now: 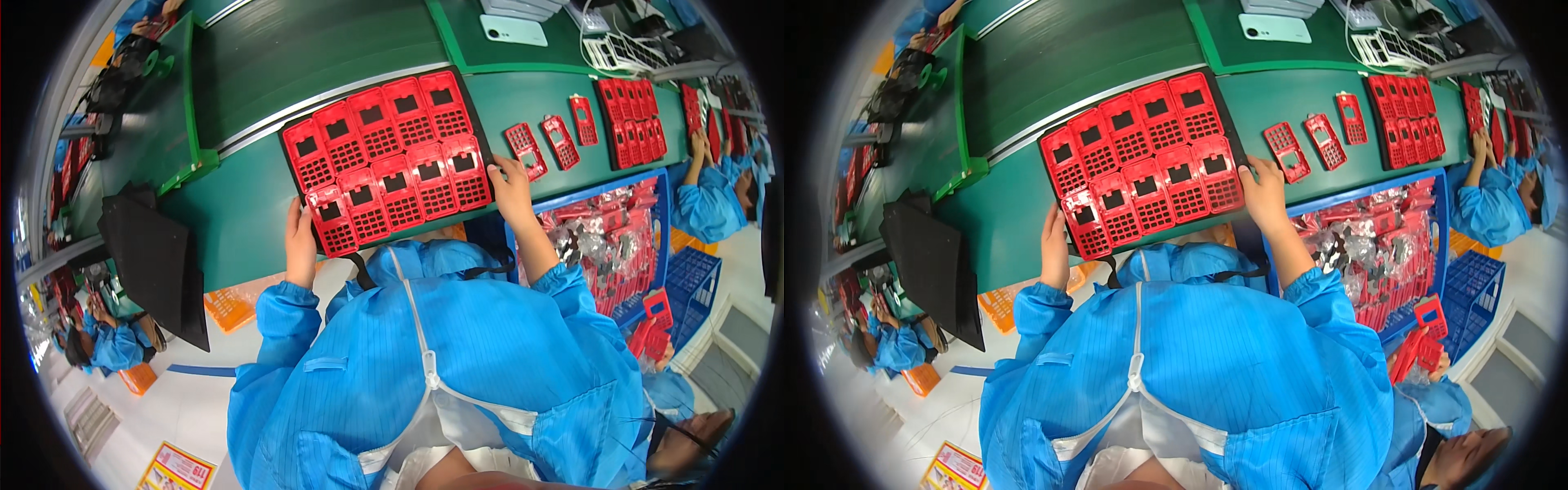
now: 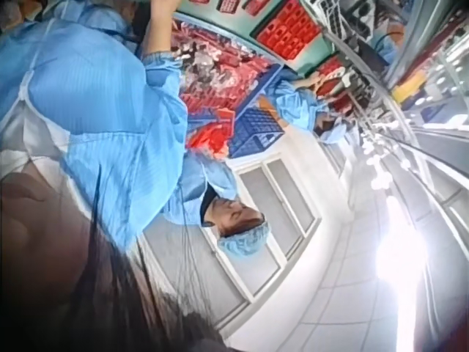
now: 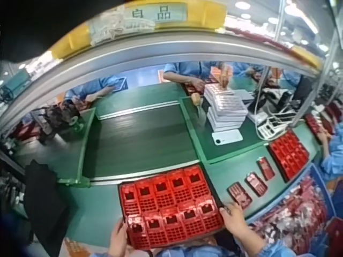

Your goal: The person takes phone casings from a bin, fits small component inserts into the casings by hand, arranges them onto a tray, and moves the loaded tray onto the conveyor belt.

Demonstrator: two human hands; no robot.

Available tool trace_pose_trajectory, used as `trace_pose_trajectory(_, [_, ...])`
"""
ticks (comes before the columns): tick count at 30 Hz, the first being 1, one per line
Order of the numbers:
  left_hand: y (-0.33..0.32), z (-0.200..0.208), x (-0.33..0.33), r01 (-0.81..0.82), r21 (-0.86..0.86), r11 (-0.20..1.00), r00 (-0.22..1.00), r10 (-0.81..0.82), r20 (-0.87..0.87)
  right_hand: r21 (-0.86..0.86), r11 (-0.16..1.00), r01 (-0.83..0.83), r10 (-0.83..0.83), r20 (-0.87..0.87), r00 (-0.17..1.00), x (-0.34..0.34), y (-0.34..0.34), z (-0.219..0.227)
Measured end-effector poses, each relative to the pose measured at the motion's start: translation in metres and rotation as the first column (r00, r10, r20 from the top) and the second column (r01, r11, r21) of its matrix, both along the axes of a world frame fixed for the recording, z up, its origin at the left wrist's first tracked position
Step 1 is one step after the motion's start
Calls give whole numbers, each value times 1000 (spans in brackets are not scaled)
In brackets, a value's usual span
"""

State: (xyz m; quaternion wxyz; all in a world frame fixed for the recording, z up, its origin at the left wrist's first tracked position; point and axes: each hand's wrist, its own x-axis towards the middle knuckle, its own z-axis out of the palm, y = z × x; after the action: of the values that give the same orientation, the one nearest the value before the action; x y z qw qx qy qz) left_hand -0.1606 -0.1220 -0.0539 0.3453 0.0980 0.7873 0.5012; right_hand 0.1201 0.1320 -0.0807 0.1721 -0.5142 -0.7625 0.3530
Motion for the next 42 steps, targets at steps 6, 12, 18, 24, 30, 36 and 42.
trace_pose_trajectory(6, [-69,-19,26,692,-200,693,525,-674,-520,34,994,-108,109,-38,993,25,-33,57])
trace_pose_trajectory(12, [-150,-107,62,898,-78,432,438,-893,101,-76,987,143,-153,-144,978,27,-42,50])
trace_pose_trajectory(18, [-66,-54,3,848,-170,503,450,-851,-271,-272,937,219,-289,-255,923,3,-91,14])
trace_pose_trajectory(24, [-122,-52,-2,677,-132,724,566,-626,-536,-153,982,108,-140,-214,967,-11,-98,20])
trace_pose_trajectory(30, [-129,-37,-11,202,-48,978,902,-205,-380,68,980,-189,182,95,979,-32,-101,31])
trace_pose_trajectory(36, [-173,-70,-18,-18,24,1000,983,22,-184,155,972,-178,143,208,967,-36,-127,32])
trace_pose_trajectory(42, [-250,-113,15,-236,-78,969,947,211,-241,270,929,-252,216,154,964,-40,-189,34])
